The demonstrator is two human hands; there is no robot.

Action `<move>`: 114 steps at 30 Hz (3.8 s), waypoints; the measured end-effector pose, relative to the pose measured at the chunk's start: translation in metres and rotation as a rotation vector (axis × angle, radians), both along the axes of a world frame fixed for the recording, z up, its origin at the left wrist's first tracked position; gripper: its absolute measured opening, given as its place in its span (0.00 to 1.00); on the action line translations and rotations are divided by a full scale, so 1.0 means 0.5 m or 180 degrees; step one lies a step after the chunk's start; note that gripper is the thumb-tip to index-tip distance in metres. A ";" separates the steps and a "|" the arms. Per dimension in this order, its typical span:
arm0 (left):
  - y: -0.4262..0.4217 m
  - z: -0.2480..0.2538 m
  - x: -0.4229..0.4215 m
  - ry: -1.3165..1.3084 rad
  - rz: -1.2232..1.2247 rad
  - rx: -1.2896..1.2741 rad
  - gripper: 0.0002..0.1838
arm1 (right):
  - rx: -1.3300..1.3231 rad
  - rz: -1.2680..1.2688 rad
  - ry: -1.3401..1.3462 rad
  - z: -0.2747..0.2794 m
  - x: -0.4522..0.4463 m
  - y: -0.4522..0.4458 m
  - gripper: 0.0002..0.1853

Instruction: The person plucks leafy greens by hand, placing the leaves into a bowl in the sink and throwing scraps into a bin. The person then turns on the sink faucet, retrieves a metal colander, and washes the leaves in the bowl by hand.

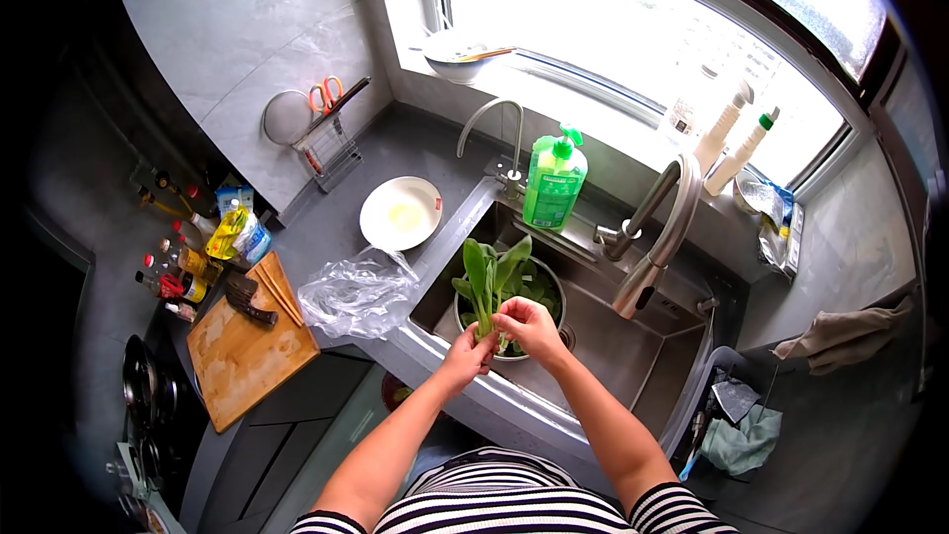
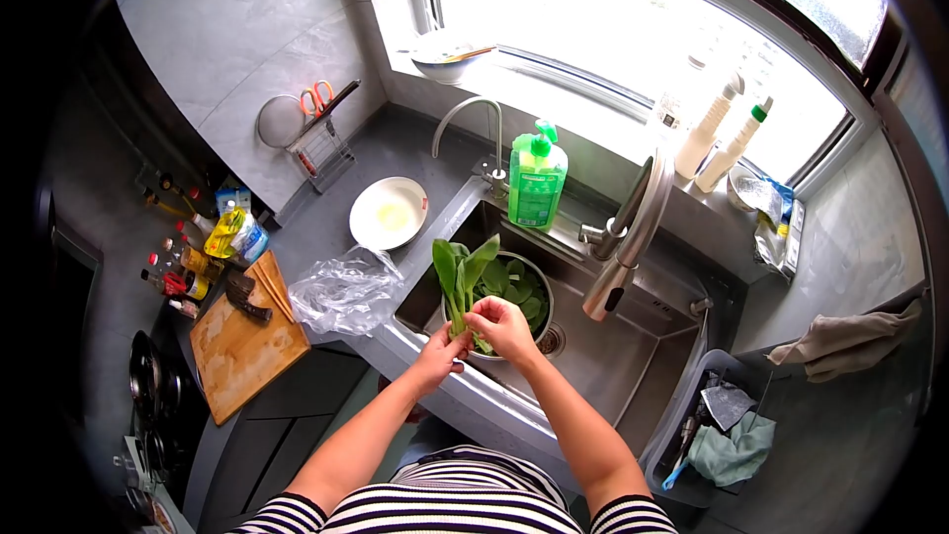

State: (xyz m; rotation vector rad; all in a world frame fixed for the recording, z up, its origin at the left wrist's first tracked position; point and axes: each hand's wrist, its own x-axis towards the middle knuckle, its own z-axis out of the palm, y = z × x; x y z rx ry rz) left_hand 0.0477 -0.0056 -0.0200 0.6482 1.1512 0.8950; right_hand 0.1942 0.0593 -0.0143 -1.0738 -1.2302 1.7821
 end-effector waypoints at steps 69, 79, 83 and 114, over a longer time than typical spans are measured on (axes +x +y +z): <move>0.012 0.002 -0.011 -0.0281 0.0052 -0.0307 0.04 | 0.0285 0.0370 -0.0200 -0.013 -0.019 -0.013 0.08; 0.011 -0.040 -0.007 -0.0057 0.0256 0.0250 0.08 | -0.0521 -0.0310 0.0305 -0.040 -0.023 -0.012 0.08; 0.011 -0.040 -0.013 -0.0511 0.0332 0.0088 0.09 | -0.1298 -0.0322 0.0852 -0.051 -0.017 -0.012 0.09; 0.010 -0.011 -0.010 -0.0673 0.0214 0.0227 0.05 | 0.0497 -0.0475 -0.0446 0.000 -0.027 -0.028 0.06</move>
